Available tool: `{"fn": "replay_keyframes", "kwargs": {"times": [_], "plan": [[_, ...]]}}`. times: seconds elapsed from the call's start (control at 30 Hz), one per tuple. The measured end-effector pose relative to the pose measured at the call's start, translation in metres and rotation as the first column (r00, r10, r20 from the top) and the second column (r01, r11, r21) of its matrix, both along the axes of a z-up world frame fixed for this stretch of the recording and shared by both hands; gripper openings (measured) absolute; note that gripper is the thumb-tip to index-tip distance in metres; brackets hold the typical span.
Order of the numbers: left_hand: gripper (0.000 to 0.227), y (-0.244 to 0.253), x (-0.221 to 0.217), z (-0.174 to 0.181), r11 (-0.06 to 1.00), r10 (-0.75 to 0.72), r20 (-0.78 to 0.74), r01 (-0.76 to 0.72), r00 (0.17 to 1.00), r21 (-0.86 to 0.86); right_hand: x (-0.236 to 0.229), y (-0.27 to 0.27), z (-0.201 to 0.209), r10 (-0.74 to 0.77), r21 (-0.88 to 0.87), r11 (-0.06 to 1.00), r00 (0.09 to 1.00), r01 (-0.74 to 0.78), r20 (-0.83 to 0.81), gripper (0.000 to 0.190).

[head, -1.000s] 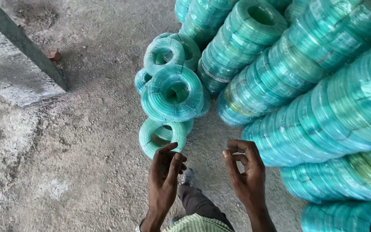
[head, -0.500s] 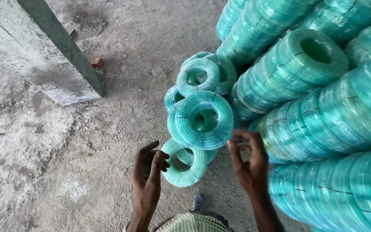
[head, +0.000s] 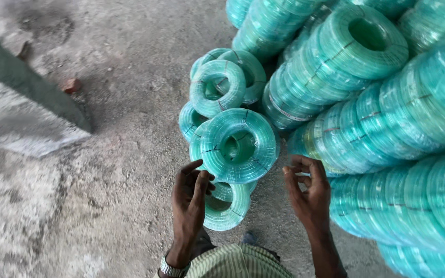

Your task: The person stacks a coil of green garden hose onto a large pile of similar hoses in a warehouse.

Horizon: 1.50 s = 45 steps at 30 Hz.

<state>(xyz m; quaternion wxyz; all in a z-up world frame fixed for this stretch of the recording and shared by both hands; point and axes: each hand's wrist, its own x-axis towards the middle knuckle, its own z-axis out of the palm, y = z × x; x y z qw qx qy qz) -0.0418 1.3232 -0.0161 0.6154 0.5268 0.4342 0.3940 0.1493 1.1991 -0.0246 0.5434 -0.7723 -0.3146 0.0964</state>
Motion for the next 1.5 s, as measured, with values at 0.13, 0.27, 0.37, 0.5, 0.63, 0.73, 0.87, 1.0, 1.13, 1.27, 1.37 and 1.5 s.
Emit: {"fn": "replay_keyframes", "kwargs": {"times": [0.13,0.27,0.37,0.5,0.63,0.73,0.87,1.0,1.13,1.27,1.37,1.5], "plan": [[0.038,0.066,0.000,0.000,0.991,-0.130,-0.040,0.130,0.991,0.007,-0.009,0.030,-0.003,-0.163,-0.044,0.986,0.986,0.162,-0.035,0.028],[0.036,0.127,0.006,-0.001,0.974,-0.225,-0.039,0.224,0.974,-0.036,-0.024,0.065,-0.003,-0.300,-0.072,0.952,0.952,0.296,-0.053,0.029],[0.037,0.162,0.015,-0.004,0.951,-0.309,-0.044,0.307,0.950,-0.041,-0.034,0.088,-0.002,-0.386,-0.087,0.922,0.916,0.378,-0.112,0.031],[0.041,0.194,0.028,-0.015,0.914,-0.404,-0.082,0.405,0.911,-0.010,-0.037,0.108,-0.014,-0.476,-0.163,0.878,0.856,0.450,-0.202,0.034],[0.048,0.218,0.052,-0.042,0.915,-0.394,-0.150,0.403,0.907,0.028,-0.012,0.122,-0.046,-0.476,-0.212,0.875,0.855,0.436,-0.206,0.037],[0.047,0.224,0.073,-0.071,0.931,-0.359,-0.228,0.363,0.905,-0.025,0.018,0.124,-0.086,-0.434,-0.241,0.889,0.884,0.389,-0.174,0.038],[0.047,0.231,0.107,-0.121,0.952,-0.307,-0.293,0.296,0.905,-0.083,0.062,0.130,-0.137,-0.415,-0.288,0.884,0.901,0.367,-0.126,0.043],[0.051,0.237,0.141,-0.176,0.958,-0.287,-0.386,0.261,0.877,-0.120,0.104,0.129,-0.202,-0.432,-0.355,0.866,0.885,0.353,-0.175,0.043],[0.059,0.241,0.165,-0.231,0.968,-0.249,-0.487,0.201,0.837,-0.150,0.136,0.122,-0.283,-0.385,-0.414,0.868,0.898,0.274,-0.212,0.039],[0.059,0.241,0.177,-0.288,0.983,-0.164,-0.441,0.106,0.882,-0.153,0.158,0.116,-0.362,-0.367,-0.463,0.853,0.908,0.242,-0.203,0.062],[0.061,0.247,0.180,-0.352,0.994,-0.109,-0.527,0.080,0.843,-0.077,0.179,0.107,-0.422,-0.410,-0.518,0.820,0.882,0.244,-0.233,0.070],[0.063,0.260,0.177,-0.420,0.998,-0.026,-0.637,0.062,0.771,0.034,0.199,0.100,-0.503,-0.465,-0.570,0.785,0.840,0.243,-0.281,0.078]]}}
